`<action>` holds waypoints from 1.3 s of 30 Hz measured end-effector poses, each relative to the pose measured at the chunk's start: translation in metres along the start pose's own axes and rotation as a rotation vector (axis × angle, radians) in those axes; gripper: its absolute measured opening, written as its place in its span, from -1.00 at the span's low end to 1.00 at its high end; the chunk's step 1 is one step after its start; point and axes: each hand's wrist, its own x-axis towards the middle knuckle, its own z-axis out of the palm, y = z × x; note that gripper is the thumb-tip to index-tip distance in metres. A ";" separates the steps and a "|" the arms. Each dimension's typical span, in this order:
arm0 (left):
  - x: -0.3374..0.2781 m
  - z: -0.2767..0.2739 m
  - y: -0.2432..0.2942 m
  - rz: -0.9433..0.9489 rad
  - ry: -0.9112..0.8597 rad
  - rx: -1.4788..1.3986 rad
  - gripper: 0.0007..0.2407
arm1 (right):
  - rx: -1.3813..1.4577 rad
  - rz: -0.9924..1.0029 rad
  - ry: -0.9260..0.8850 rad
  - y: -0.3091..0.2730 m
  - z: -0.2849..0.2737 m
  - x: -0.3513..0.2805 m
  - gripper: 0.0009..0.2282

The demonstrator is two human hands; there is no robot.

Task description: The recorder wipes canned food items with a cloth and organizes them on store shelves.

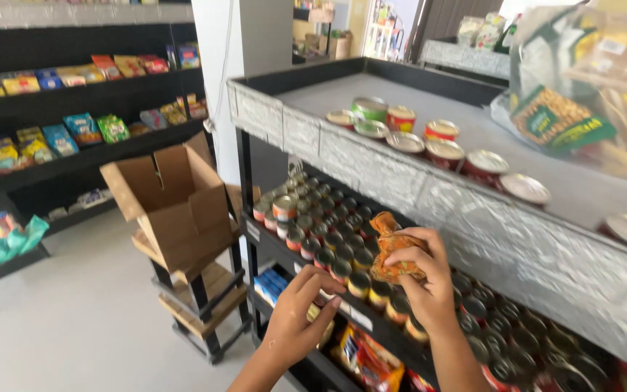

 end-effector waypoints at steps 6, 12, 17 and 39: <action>0.080 -0.060 -0.032 0.299 -0.083 0.157 -0.88 | -0.249 -0.331 0.138 0.010 0.038 0.069 -0.76; 0.175 -0.110 -0.060 0.558 0.009 0.315 -0.85 | -0.357 -0.237 -0.045 -0.024 0.067 0.137 -0.74; 0.261 -0.132 -0.083 0.721 0.003 0.288 -0.88 | -0.781 -0.316 0.164 -0.026 0.057 0.183 -0.90; 0.359 -0.125 -0.135 0.480 -0.646 0.219 -0.71 | -1.226 0.827 -0.434 0.081 0.084 0.314 -0.51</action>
